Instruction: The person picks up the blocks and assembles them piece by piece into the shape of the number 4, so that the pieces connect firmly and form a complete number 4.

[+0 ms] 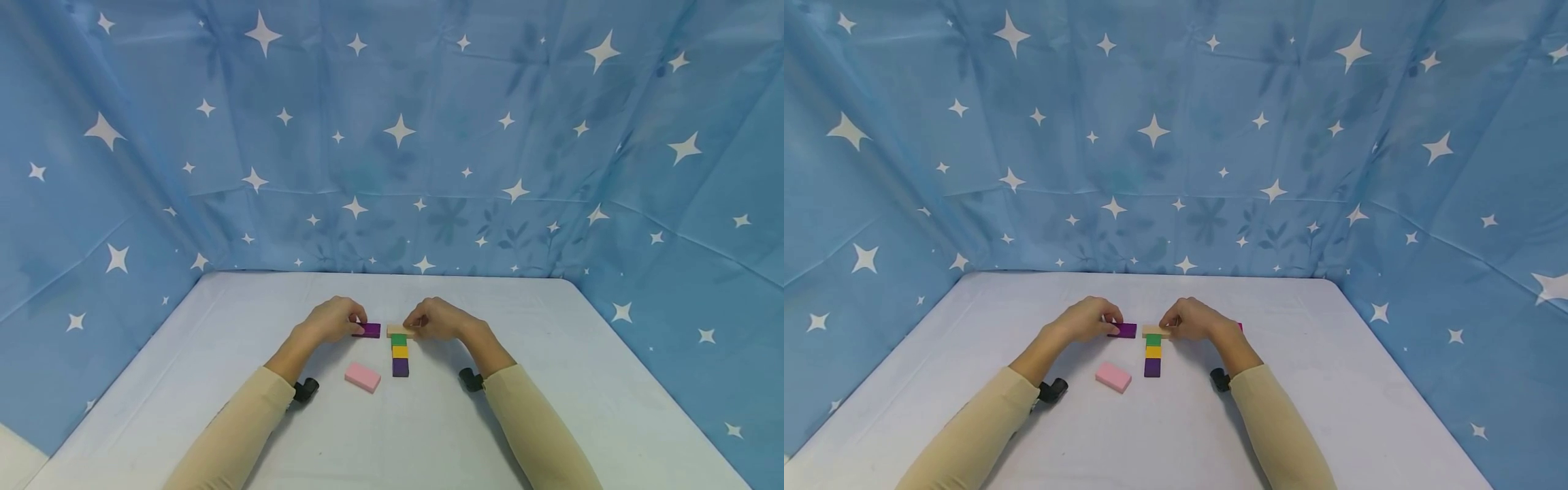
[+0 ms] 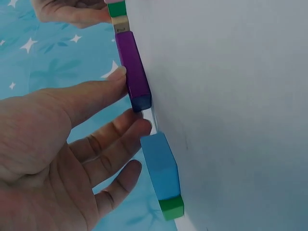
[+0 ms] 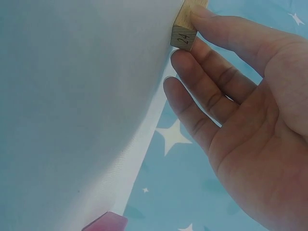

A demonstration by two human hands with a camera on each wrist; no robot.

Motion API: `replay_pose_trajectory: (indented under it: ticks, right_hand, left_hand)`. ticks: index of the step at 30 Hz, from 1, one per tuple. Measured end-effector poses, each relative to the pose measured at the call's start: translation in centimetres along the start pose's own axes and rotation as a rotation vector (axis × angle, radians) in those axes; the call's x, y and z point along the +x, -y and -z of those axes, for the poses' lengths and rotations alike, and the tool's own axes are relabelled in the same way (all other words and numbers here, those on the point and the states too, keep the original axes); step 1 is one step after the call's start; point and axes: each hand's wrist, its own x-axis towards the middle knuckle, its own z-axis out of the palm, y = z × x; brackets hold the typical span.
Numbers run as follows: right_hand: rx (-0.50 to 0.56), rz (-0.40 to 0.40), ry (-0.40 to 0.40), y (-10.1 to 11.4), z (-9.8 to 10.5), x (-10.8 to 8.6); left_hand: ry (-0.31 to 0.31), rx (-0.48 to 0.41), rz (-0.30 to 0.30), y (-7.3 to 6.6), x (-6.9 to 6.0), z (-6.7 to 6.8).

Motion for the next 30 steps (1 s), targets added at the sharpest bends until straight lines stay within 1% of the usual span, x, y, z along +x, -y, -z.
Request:
replay_pose_trajectory:
  ticks: [4, 9, 16, 30]
  right_hand:
    - [0.004, -0.013, 0.0, 0.07, 0.03, 0.07]
    - [0.006, -0.01, 0.004, 0.02, -0.01, 0.13]
    - [0.005, -0.008, 0.005, 0.0, -0.02, 0.06]
    - [0.0, -0.005, 0.005, 0.21, 0.07, -0.07]
  left_hand:
    - [-0.014, 0.015, 0.001, -0.27, 0.18, -0.28]
    - [-0.025, 0.028, 0.01, -0.46, 0.13, -0.33]
    - [-0.011, 0.017, 0.019, -0.85, 0.02, -0.29]
    - [-0.011, 0.025, 0.023, -0.94, 0.23, -0.48]
